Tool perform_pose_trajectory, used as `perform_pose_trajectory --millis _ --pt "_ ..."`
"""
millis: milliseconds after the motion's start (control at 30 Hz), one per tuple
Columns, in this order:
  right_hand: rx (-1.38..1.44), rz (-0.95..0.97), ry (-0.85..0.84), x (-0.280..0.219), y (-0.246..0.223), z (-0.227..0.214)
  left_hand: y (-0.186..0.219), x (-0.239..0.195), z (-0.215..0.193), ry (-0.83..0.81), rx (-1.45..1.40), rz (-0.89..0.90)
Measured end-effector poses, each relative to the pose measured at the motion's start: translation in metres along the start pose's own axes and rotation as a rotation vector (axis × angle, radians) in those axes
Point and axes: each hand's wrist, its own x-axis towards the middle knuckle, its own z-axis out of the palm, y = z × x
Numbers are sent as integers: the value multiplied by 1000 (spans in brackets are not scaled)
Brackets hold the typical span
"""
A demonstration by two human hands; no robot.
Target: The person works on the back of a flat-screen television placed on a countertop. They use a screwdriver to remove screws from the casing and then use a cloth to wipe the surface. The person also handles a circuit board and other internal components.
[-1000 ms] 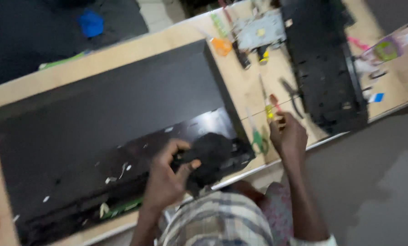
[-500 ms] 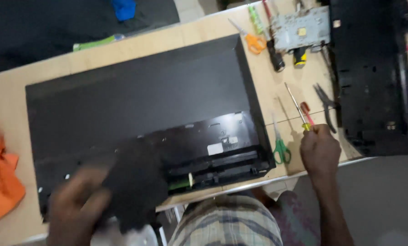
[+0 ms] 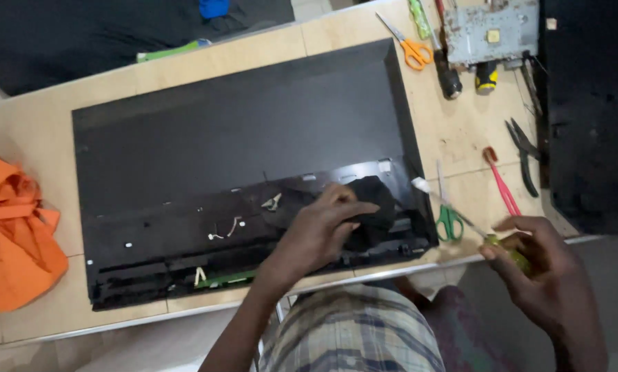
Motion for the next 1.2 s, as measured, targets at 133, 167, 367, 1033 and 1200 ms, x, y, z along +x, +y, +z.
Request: perform_pose_trajectory --millis 133,167,367,1033,1200 --pt "-212 -53 -91 -13 -8 -9 -26 18 47 -87 191 -81" --pt "-211 -50 -83 -11 -16 -8 -29 18 49 -91 191 -73" --pt "-623 -301 -164 4 -17 10 -35 21 47 -37 301 147" --pt "-738 -312 -419 49 -68 57 -31 -16 17 32 0 7" --pt "-1035 -243 -375 71 -73 -4 -36 -11 25 -4 12 29"
